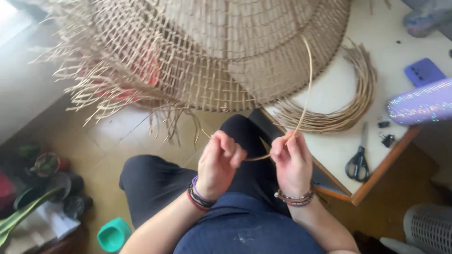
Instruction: Measuring rattan sticks with a tape measure and cutting them to size with scissors for furniture making.
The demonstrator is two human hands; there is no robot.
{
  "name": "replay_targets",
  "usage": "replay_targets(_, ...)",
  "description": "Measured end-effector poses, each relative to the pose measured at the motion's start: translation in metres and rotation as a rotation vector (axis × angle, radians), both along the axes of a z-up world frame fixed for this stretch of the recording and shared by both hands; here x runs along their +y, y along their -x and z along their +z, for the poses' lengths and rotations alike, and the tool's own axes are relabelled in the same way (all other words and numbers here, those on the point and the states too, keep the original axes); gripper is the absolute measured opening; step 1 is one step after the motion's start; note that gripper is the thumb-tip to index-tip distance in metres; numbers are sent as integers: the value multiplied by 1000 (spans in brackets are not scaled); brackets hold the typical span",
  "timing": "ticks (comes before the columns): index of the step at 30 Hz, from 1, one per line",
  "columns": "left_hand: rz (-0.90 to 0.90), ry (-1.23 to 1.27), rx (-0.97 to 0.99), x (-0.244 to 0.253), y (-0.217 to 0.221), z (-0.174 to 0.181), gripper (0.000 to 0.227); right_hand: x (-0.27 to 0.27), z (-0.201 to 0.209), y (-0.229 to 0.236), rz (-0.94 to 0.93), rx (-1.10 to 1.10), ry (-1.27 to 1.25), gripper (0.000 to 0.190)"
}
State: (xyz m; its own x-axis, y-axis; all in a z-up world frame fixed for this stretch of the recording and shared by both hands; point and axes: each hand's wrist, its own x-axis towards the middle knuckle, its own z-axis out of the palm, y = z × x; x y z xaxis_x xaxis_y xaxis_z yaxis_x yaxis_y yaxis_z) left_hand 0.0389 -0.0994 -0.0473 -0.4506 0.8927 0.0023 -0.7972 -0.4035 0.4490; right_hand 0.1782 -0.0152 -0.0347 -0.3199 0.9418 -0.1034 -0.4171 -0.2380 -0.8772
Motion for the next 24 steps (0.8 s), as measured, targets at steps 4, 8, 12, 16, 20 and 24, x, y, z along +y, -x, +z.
replay_targets(4, 145, 140, 80, -39, 28, -16, 43, 3, -20, 17, 166, 265, 75, 23)
replay_targets(8, 198, 219, 143, -54, 46, -30, 38, -8, -21, 44, 261, 220, 12, 31)
replay_targets(12, 181, 224, 139, -44, 57, -13, 37, -48, -43, 71, 263, -313, -389, 30)
replay_targets(16, 152, 162, 100, -34, 72, 1, 42, -57, -42, 87, 268, -566, -620, 28)
replay_targets(20, 99, 165, 94, -28, 87, -1, 41, -63, -46, 99, 210, -593, -651, 27)
replay_targets(24, 13, 143, -11, -28, 93, -15, 34, -77, -36, 109, 262, -544, -626, 29)
